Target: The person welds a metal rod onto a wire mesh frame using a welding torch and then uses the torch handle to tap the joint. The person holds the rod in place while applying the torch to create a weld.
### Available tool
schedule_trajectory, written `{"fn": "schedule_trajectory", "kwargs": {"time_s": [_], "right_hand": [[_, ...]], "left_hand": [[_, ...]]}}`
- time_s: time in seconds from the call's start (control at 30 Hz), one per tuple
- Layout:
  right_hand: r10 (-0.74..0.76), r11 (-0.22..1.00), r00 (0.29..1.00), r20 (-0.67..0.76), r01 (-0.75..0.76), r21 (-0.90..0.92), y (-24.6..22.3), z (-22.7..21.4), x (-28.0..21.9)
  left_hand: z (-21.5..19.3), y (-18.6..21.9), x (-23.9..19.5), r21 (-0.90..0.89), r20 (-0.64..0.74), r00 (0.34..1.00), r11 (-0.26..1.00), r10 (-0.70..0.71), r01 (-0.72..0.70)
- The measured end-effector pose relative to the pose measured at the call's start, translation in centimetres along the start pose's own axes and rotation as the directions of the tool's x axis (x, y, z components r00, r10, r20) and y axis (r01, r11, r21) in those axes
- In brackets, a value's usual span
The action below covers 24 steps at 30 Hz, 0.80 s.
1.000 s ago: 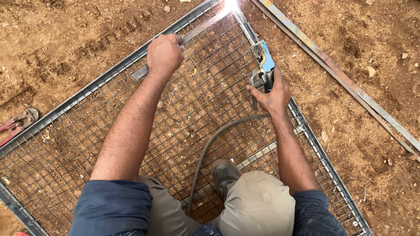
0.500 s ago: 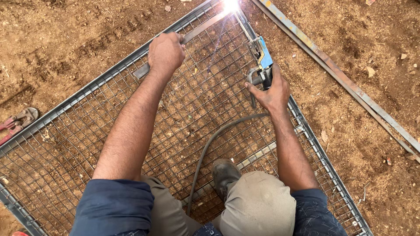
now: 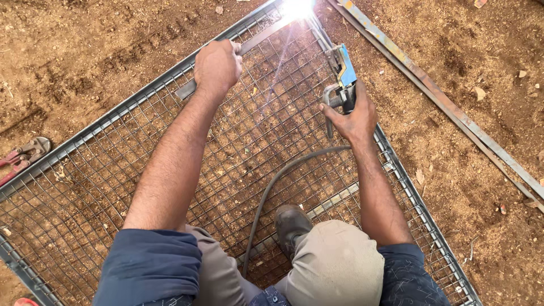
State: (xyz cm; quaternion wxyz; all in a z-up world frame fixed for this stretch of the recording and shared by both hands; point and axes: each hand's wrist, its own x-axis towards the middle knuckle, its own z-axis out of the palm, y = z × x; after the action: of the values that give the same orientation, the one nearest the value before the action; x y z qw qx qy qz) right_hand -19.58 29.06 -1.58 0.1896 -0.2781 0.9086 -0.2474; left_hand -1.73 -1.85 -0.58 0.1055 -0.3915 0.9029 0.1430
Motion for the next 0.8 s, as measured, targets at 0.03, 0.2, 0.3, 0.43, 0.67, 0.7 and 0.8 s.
{"fn": "schedule_trajectory", "kwargs": {"time_s": [0.03,0.2,0.3,0.43,0.67,0.7,0.8], "right_hand": [[0.077,0.996,0.996,0.034,-0.078,0.035,-0.2,-0.1,-0.2],[0.040,0.981,0.991,-0.126,-0.015,0.194,-0.6,-0.9,-2.2],[0.048,0.952,0.986,-0.160,0.004,0.306,0.1,-1.3,-2.8],[0.073,0.898,0.975,-0.210,0.027,0.440,1.8,-1.6,-3.7],[0.112,0.823,0.963,-0.245,0.049,0.566,4.5,-1.9,-6.8],[0.112,0.815,0.961,-0.253,0.057,0.577,5.0,-1.7,-7.4],[0.133,0.818,0.959,-0.250,0.037,0.575,6.8,-0.9,-9.0]], "left_hand": [[0.0,-0.2,-0.2,0.075,-0.052,0.994,0.993,0.097,-0.093],[0.1,0.8,0.7,-0.039,0.057,0.993,0.994,-0.101,0.103],[-0.1,0.7,0.8,-0.004,0.051,0.994,0.996,-0.093,0.093],[0.1,0.7,0.8,0.003,0.034,0.997,0.998,-0.070,0.070],[-0.7,1.1,0.6,0.057,0.081,0.993,0.995,-0.090,0.085],[-0.9,1.2,0.5,0.079,0.095,0.990,0.992,-0.102,0.094],[-1.3,1.4,0.5,0.126,0.130,0.985,0.987,-0.115,0.099]]}}
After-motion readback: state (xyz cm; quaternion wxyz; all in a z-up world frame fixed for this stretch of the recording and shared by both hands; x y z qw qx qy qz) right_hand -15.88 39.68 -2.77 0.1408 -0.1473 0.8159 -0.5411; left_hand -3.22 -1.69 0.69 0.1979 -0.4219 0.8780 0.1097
